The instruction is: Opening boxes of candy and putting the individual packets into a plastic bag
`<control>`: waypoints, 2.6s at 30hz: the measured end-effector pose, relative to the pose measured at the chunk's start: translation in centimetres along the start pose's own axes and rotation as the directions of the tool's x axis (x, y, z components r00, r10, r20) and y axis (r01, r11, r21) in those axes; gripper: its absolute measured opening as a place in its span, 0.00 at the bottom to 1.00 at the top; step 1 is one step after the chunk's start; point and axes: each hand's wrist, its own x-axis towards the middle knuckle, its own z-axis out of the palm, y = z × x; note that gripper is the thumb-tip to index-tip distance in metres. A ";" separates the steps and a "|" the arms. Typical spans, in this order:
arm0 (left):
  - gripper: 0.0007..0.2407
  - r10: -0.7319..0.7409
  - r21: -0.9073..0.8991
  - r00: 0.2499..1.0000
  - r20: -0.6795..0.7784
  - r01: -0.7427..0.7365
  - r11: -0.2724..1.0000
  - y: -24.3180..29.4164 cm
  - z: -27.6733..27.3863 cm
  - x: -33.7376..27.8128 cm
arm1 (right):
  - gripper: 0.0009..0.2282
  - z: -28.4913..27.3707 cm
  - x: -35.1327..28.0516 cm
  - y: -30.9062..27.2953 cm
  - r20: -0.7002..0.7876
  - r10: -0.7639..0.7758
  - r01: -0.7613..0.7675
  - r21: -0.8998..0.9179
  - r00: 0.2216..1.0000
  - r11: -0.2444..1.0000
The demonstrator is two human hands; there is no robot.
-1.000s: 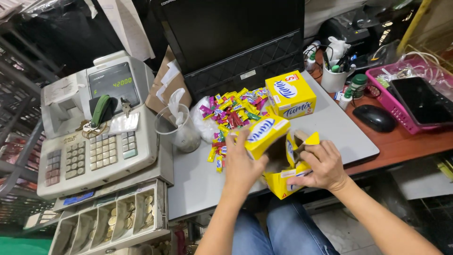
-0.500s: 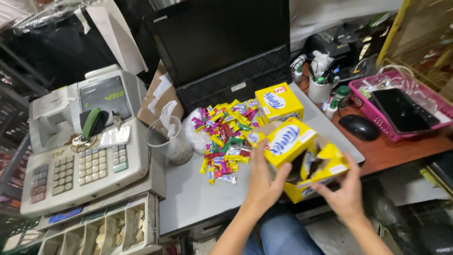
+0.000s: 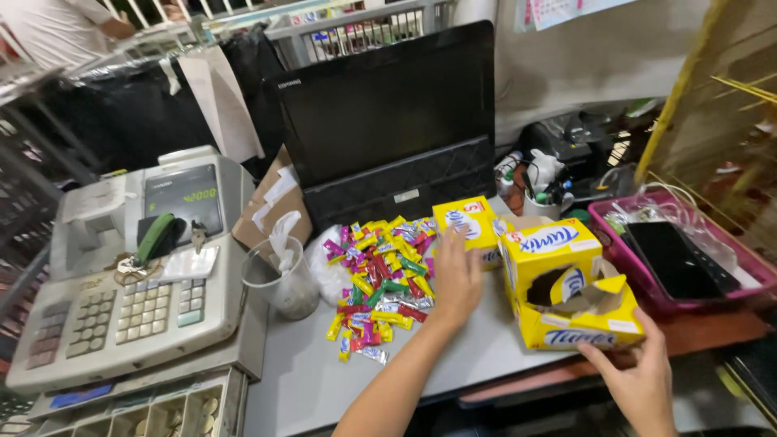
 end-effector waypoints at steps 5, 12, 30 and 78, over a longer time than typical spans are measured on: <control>0.25 -0.130 0.368 0.991 0.023 0.113 0.923 -2.2 2.9 3.0 | 0.31 0.3 -0.4 1.1 -0.092 -0.287 0.273 -0.139 0.953 0.952; 0.47 -0.611 0.715 0.749 0.256 0.279 0.641 2.9 4.9 8.7 | 0.22 -0.5 -0.6 0.2 -0.112 -0.368 0.317 -0.321 0.923 0.893; 0.32 -0.570 -0.065 0.820 -0.048 0.567 0.821 -1.6 -12.8 10.2 | 0.21 2.9 3.3 -2.3 0.337 -0.219 0.322 -0.286 0.916 0.903; 0.53 -0.319 -0.117 0.865 0.387 0.389 0.914 5.2 -15.5 -12.9 | 0.32 11.0 3.0 -18.7 0.985 0.156 0.747 -0.159 0.075 0.646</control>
